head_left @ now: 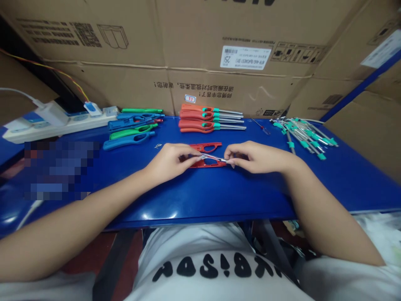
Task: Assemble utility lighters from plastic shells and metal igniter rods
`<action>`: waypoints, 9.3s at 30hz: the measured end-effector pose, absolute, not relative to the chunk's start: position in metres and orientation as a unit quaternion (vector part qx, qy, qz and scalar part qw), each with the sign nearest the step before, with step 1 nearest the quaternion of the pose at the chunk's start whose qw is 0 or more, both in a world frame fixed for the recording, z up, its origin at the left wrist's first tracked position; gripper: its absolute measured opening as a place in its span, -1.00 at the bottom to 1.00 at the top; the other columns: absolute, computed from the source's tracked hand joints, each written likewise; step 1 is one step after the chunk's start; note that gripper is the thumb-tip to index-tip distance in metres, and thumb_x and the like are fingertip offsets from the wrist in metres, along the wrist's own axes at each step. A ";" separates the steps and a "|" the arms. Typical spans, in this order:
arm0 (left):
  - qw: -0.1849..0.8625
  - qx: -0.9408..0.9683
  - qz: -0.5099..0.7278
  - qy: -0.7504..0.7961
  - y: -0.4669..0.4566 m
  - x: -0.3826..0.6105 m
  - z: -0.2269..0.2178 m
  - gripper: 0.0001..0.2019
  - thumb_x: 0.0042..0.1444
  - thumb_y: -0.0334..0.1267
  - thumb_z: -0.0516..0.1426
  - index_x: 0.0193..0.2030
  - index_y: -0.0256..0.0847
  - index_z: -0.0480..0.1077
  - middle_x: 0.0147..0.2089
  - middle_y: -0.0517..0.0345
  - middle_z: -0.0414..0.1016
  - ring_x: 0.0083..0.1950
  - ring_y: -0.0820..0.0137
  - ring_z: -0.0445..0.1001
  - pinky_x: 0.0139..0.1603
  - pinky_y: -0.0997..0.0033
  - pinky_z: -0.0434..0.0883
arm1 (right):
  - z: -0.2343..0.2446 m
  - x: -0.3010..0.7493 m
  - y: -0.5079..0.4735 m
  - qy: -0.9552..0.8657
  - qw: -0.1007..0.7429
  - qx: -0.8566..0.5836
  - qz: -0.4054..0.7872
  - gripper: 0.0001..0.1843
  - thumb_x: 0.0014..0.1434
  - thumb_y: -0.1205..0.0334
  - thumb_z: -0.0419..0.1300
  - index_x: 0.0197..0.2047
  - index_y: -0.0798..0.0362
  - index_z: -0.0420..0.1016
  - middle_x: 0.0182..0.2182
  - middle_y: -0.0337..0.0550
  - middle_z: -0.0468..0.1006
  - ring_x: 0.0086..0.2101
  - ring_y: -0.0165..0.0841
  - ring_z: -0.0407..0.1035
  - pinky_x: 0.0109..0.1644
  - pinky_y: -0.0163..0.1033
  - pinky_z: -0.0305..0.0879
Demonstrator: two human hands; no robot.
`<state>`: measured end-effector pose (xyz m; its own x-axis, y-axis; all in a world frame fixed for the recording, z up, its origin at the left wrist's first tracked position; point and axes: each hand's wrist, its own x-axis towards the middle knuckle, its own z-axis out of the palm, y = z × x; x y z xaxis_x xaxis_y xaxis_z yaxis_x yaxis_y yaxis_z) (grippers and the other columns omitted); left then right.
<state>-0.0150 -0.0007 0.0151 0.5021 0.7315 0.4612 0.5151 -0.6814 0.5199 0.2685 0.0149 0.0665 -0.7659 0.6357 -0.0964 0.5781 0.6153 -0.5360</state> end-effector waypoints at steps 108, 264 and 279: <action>0.195 0.858 0.362 0.307 0.012 0.046 -0.006 -0.91 0.17 -0.30 0.30 -0.21 -0.17 0.66 -0.18 0.09 0.72 -0.17 0.27 0.68 -0.08 0.32 0.59 | 0.047 0.268 0.030 -0.901 0.076 -0.368 0.218 -0.93 0.20 0.29 0.30 -0.30 0.12 0.57 -0.32 -0.11 0.60 -0.36 -0.38 0.39 -0.29 -0.32 0.16; 0.010 0.935 0.170 0.310 -0.020 -0.010 0.017 -0.71 0.42 -0.22 0.04 0.00 -0.12 0.61 0.12 -0.02 0.54 0.10 0.16 0.54 0.09 0.14 0.53 | 0.034 0.246 0.017 -0.939 0.104 -0.298 0.134 -0.92 0.27 0.34 0.23 -0.17 0.06 0.55 -0.13 -0.11 0.58 -0.23 -0.31 0.45 -0.21 -0.27 0.23; -0.012 0.927 0.183 0.328 -0.021 -0.011 0.018 -0.74 0.39 -0.24 0.09 0.04 -0.10 0.59 0.12 0.07 0.60 0.08 0.21 0.60 0.06 0.24 0.55 | 0.038 0.249 0.017 -0.936 0.102 -0.291 0.168 -0.87 0.23 0.34 0.26 -0.13 0.06 0.59 -0.15 -0.10 0.60 -0.26 -0.35 0.46 -0.22 -0.29 0.25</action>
